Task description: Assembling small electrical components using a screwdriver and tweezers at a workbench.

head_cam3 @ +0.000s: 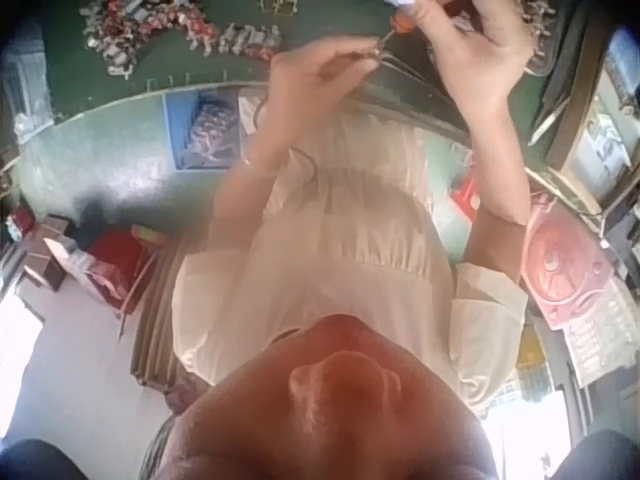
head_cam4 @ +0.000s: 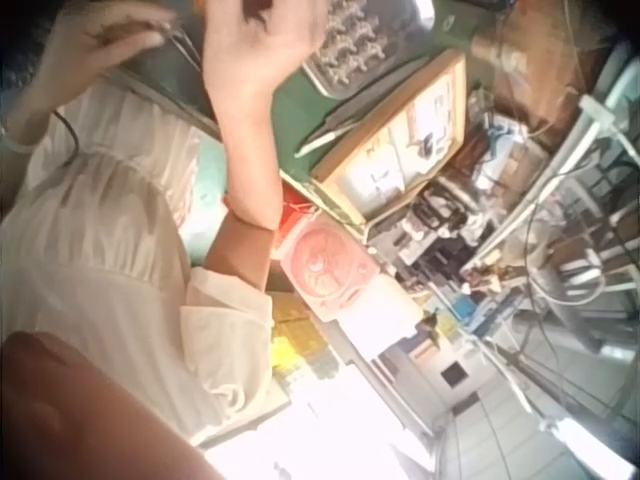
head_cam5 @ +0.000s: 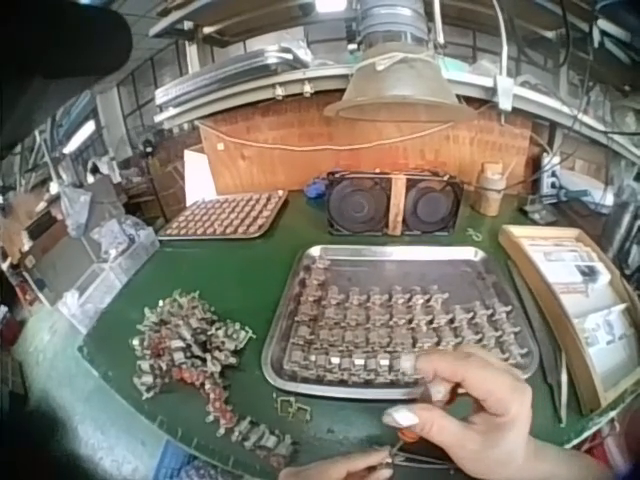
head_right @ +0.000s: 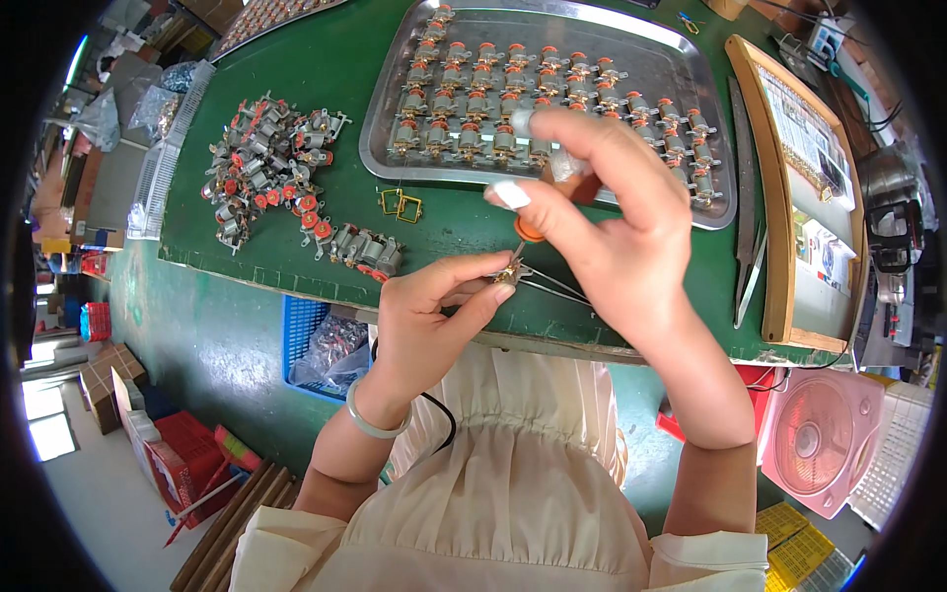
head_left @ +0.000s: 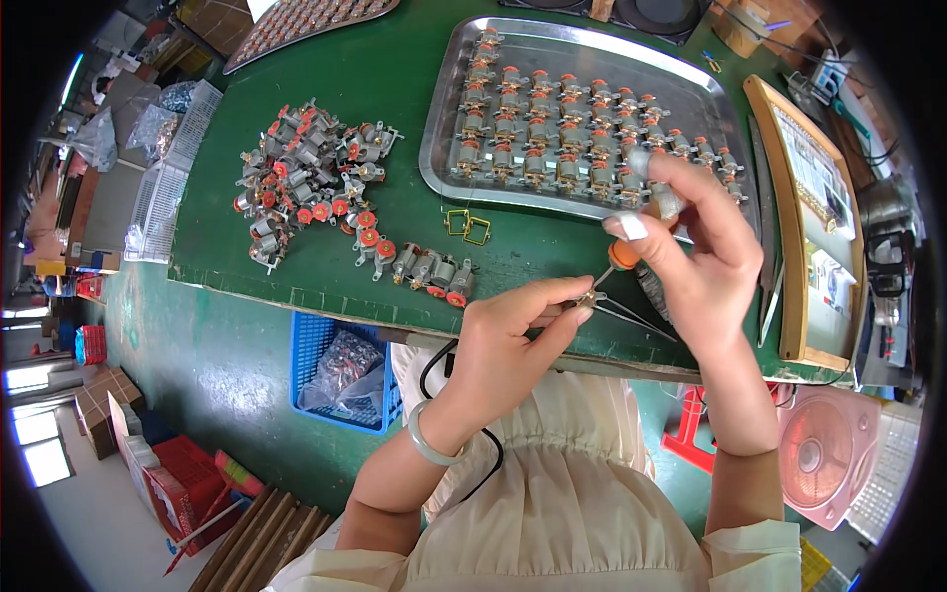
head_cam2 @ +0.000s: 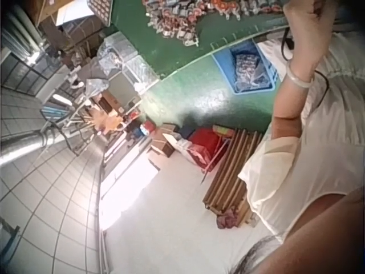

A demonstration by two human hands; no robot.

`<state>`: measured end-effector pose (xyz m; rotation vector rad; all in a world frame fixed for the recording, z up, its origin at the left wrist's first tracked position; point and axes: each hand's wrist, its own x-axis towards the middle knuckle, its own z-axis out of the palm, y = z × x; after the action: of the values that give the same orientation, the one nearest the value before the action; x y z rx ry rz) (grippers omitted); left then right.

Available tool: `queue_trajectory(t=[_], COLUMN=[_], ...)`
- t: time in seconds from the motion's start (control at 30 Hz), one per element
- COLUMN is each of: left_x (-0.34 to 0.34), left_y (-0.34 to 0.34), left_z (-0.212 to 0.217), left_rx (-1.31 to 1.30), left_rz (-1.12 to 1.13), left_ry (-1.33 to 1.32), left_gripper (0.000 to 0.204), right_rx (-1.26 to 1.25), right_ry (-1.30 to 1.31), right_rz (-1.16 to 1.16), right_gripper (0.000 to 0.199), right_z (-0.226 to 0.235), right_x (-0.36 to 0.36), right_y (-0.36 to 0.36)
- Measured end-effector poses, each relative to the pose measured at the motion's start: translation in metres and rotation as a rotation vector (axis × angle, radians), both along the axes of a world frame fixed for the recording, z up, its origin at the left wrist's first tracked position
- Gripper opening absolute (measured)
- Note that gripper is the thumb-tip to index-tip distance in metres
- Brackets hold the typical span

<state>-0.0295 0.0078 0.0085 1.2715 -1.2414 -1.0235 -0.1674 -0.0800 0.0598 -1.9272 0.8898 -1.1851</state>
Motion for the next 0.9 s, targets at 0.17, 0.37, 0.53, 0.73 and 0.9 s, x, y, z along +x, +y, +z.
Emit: queue_trajectory(t=[0.17, 0.37, 0.53, 0.73, 0.9], left_x=[0.001, 0.0, 0.003, 0.003, -0.001], left_y=[0.002, 0.0, 0.002, 0.002, 0.0], left_z=[-0.002, -0.001, -0.003, -0.003, -0.001], left_rx=[-0.005, -0.01, -0.03, -0.029, -0.017], left_rz=[0.008, 0.017, 0.008, 0.004, -0.002], left_ry=[-0.001, 0.013, -0.032, -0.039, -0.011], left_gripper=[0.025, 0.025, 0.025, 0.025, 0.026], right_rx=[0.246, -0.26, 0.115, 0.372, 0.316], right_ry=[-0.186, 0.274, -0.012, -0.046, -0.001], right_rz=[0.307, 0.112, 0.345, 0.326, 0.093], right_gripper=[0.033, 0.033, 0.037, 0.024, 0.035], right_z=[0.0, 0.008, 0.009, 0.008, 0.003], right_x=[-0.003, -0.016, -0.011, -0.015, -0.001], right_y=[-0.008, -0.009, -0.012, -0.02, -0.011])
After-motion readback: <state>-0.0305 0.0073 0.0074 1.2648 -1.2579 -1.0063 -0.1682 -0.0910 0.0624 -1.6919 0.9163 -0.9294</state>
